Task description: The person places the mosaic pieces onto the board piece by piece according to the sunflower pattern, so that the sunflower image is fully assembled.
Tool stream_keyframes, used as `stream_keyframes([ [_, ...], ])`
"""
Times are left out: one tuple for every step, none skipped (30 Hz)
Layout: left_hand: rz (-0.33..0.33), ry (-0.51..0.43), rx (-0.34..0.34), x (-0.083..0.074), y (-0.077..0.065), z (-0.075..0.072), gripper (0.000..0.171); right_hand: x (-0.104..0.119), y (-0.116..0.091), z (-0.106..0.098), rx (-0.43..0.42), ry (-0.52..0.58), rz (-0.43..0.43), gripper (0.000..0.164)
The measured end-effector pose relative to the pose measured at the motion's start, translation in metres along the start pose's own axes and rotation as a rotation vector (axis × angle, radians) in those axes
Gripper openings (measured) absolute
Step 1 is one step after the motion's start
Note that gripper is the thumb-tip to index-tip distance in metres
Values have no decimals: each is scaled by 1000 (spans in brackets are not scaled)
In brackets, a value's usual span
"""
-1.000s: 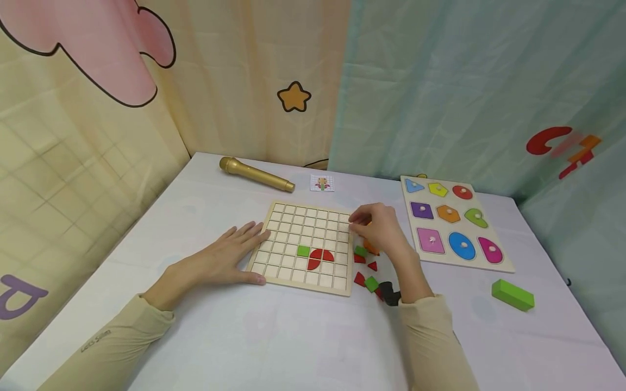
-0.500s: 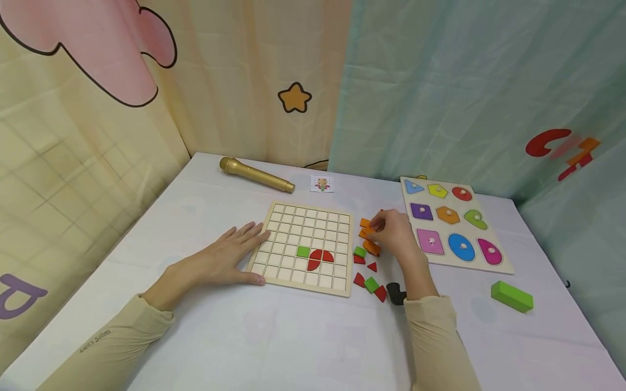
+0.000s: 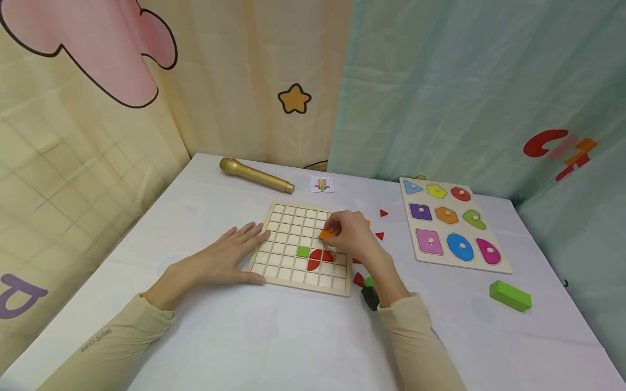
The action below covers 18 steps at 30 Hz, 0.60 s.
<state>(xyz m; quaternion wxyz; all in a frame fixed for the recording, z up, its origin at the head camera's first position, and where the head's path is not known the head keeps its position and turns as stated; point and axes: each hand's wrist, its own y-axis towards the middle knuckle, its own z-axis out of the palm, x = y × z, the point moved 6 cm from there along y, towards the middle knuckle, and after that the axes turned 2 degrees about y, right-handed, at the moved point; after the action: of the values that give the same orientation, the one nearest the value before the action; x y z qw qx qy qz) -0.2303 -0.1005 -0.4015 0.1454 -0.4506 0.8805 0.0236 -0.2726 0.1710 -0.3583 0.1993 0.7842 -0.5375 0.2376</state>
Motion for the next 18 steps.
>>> stream_keyframes([
  [-1,0,0,0,0,0,114,5,3,5,19,3,-15,19],
  [-2,-3,1,1,0,0,114,9,5,9,35,5,-26,19],
  [-3,-4,1,1,0,0,114,13,8,13,46,3,-36,19],
  [-4,-5,1,1,0,0,114,15,10,17,57,8,-40,19],
  [-5,-6,1,1,0,0,114,17,12,20,66,13,-41,19],
  [-6,-9,2,1,0,0,114,19,14,24,73,14,-45,20],
  [-7,-9,2,1,0,1,114,21,15,27,80,19,-47,19],
  [-6,-10,1,1,0,1,114,22,16,29,82,21,-45,19],
  [-5,-8,1,1,0,1,114,23,16,30,83,22,-45,19],
  [-6,-7,3,1,1,1,115,23,17,32,84,25,-42,19],
  [-7,-5,6,1,1,1,115,23,17,33,83,29,-41,19],
  [-8,-3,7,2,1,2,115,24,17,34,83,30,-42,18],
  [-8,-1,8,2,1,2,115,25,17,34,84,32,-45,17],
  [-8,0,9,2,1,2,115,25,17,35,84,33,-44,16],
  [-11,3,13,2,1,2,115,25,17,35,87,34,-48,15],
  [-14,3,16,2,1,2,115,26,17,35,91,35,-46,15],
  [-13,4,16,2,1,2,115,26,17,36,96,36,-41,14],
  [-12,1,15,2,1,2,115,26,17,36,101,34,-42,14],
])
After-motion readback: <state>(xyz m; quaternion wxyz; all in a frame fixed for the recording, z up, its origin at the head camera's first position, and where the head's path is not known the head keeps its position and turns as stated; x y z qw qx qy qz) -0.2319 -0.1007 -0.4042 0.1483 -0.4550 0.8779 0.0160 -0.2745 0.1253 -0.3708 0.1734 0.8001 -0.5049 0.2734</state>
